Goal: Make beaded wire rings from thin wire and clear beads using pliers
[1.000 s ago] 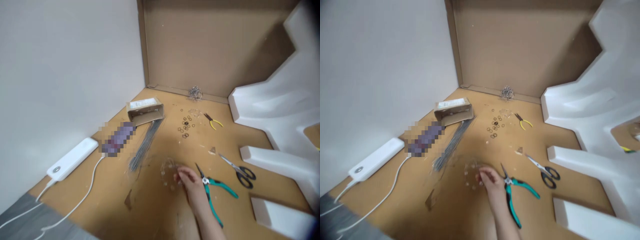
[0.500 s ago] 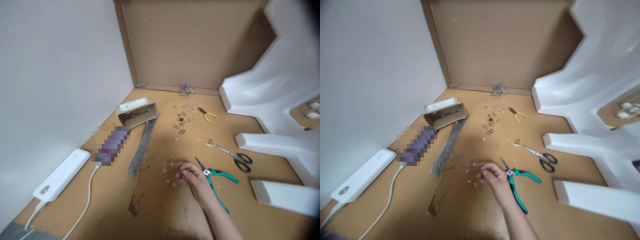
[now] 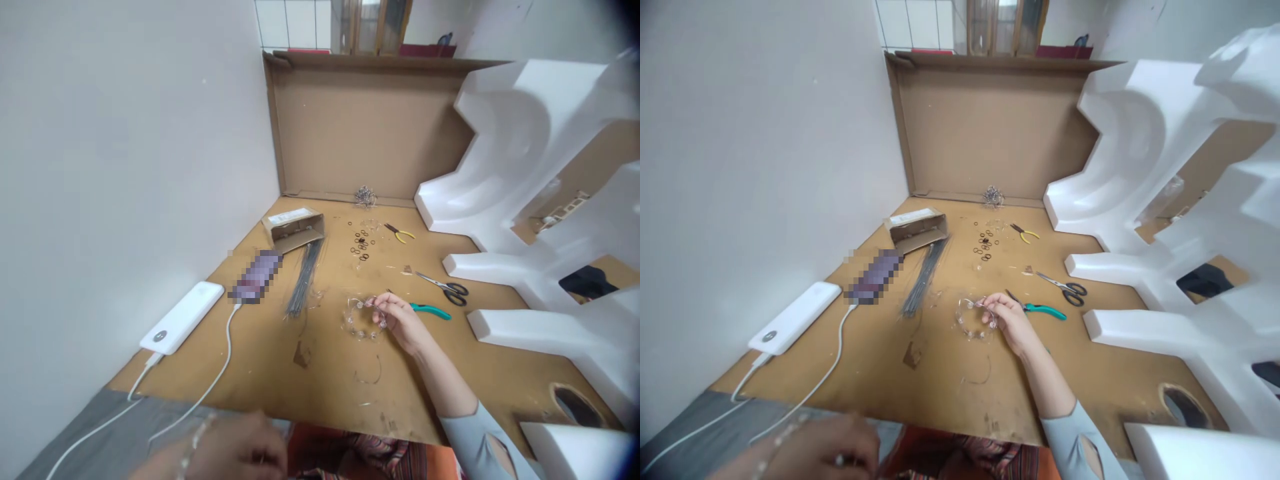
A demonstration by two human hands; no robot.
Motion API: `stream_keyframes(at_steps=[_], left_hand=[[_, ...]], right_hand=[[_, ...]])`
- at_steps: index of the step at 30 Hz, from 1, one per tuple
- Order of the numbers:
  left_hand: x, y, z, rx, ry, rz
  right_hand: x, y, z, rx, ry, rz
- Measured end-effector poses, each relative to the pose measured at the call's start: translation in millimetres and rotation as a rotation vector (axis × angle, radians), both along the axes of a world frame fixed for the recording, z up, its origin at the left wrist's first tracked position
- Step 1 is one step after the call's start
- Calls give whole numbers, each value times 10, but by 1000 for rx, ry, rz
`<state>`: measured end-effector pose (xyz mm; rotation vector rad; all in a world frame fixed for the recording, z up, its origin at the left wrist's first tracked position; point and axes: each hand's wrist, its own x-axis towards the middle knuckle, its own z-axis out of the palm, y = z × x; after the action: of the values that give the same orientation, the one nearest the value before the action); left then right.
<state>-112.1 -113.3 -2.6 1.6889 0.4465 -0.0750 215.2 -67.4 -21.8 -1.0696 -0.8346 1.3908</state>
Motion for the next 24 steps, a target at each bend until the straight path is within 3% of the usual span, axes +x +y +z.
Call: stream_keyframes(at_steps=[2,3,5,6,9,13,18,24], left_hand=[[189,286,186,68,-23,196],[321,434,258,201,-83,333],[631,723,301,470,-186,566],[790,856,267,562,-209,603],[1163,1147,19,692,-232,552],[1293,1262,-250,706,-262,505],[1241,1287,-256,662,-351,459],[1265,1316,-251,436,-301,589]], right_hand=[[-26,27,-24,-3,-19,30],[-41,47,-40,-3,-28,47],[-71,95,-75,1,-42,84],[-85,120,-94,5,-49,104],[-116,178,-149,12,-70,163],[-129,199,-216,9,-105,219],[-138,205,-261,1,-132,245],[-97,209,-258,-2,-167,213]])
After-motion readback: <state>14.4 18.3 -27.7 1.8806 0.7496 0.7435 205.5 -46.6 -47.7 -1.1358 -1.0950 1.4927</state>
